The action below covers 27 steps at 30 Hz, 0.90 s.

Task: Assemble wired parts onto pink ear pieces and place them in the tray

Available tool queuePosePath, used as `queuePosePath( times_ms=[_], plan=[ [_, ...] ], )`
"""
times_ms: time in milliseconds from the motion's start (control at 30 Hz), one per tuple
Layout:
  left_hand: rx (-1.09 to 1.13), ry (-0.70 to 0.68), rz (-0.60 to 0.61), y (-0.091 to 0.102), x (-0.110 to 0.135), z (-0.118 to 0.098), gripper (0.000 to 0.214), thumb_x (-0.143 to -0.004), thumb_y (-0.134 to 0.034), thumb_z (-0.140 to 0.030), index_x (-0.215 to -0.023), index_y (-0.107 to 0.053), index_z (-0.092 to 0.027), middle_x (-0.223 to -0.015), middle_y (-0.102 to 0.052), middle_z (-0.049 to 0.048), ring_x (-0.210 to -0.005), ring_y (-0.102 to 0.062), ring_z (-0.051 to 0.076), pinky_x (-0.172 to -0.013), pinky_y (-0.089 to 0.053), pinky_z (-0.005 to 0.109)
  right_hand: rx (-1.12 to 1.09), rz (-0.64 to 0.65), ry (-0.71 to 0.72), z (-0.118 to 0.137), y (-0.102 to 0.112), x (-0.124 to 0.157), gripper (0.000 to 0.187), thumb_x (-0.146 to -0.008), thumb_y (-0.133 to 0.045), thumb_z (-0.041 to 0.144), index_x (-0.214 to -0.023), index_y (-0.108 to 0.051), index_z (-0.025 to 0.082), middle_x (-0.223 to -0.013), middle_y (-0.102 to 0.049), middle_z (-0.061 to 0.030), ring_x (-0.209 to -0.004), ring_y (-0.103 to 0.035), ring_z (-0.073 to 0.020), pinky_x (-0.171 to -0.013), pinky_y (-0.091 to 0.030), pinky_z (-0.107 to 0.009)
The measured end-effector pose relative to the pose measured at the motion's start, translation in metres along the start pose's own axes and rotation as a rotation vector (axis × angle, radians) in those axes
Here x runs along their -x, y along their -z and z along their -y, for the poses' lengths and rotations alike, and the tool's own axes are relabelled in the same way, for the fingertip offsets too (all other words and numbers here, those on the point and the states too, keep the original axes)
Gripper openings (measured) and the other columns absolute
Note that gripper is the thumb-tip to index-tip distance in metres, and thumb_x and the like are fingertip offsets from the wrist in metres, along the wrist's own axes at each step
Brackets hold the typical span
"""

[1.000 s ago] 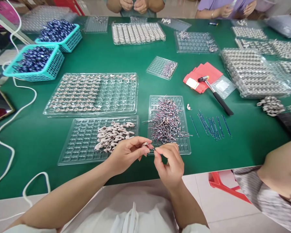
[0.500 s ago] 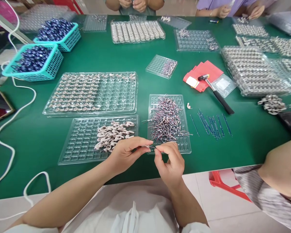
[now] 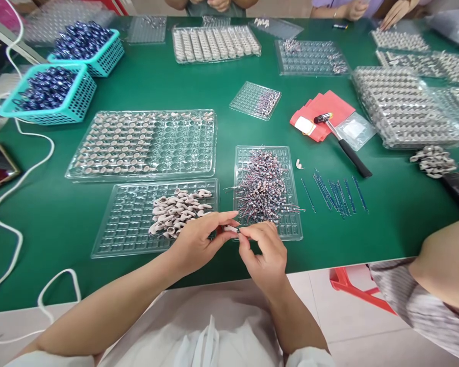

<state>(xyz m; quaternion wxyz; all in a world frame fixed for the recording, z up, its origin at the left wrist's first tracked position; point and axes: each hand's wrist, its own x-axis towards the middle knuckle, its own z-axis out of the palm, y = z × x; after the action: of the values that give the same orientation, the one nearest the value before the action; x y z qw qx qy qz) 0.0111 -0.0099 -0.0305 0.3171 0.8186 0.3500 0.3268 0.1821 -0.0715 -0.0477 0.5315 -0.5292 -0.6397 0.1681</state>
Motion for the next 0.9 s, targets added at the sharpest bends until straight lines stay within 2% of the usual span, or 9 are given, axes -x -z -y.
queuePosePath(
  times_ms=[133, 400, 733, 900],
  plan=[
    [-0.082, -0.074, -0.015, 0.0007, 0.0005, 0.0021, 0.03, -0.1, -0.058, -0.019, -0.13, -0.055, -0.017, -0.096, -0.078, 0.0054, -0.088, -0.073, 0.017, -0.078, -0.06, 0.03, 0.009, 0.02, 0.007, -0.0014, -0.0006, -0.0006, 0.028, -0.086, -0.065, 0.002, -0.104, -0.068, 0.023, -0.086, -0.07, -0.002, -0.077, -0.064, -0.0167, -0.073, -0.051, -0.035],
    [-0.231, -0.117, 0.052, 0.0067, -0.002, 0.0016, 0.033, -0.1, -0.054, -0.015, -0.133, -0.052, -0.015, -0.096, -0.078, 0.0062, -0.089, -0.069, 0.021, -0.077, -0.06, 0.035, 0.041, 0.063, 0.017, -0.0022, -0.0005, -0.001, 0.027, -0.088, -0.065, 0.003, -0.106, -0.068, 0.023, -0.089, -0.072, -0.0031, -0.08, -0.064, -0.0167, -0.075, -0.051, -0.035],
    [-0.256, -0.138, 0.069, 0.006, -0.0015, 0.0039, 0.036, -0.1, -0.054, -0.015, -0.136, -0.05, -0.015, -0.096, -0.078, 0.0064, -0.087, -0.068, 0.021, -0.077, -0.06, 0.035, 0.066, 0.105, 0.015, -0.0042, -0.0006, -0.0004, 0.024, -0.089, -0.064, 0.005, -0.106, -0.068, 0.022, -0.09, -0.073, -0.0034, -0.081, -0.064, -0.0169, -0.076, -0.051, -0.035],
    [-0.278, -0.16, 0.083, 0.0062, -0.0015, 0.0037, 0.033, -0.102, -0.051, -0.016, -0.134, -0.05, -0.011, -0.093, -0.078, 0.0076, -0.086, -0.069, 0.022, -0.075, -0.06, 0.036, 0.04, 0.12, 0.032, -0.0059, -0.0003, 0.0003, 0.03, -0.089, -0.063, 0.003, -0.11, -0.069, 0.023, -0.092, -0.074, -0.0043, -0.082, -0.065, -0.0183, -0.077, -0.051, -0.037]
  ],
)
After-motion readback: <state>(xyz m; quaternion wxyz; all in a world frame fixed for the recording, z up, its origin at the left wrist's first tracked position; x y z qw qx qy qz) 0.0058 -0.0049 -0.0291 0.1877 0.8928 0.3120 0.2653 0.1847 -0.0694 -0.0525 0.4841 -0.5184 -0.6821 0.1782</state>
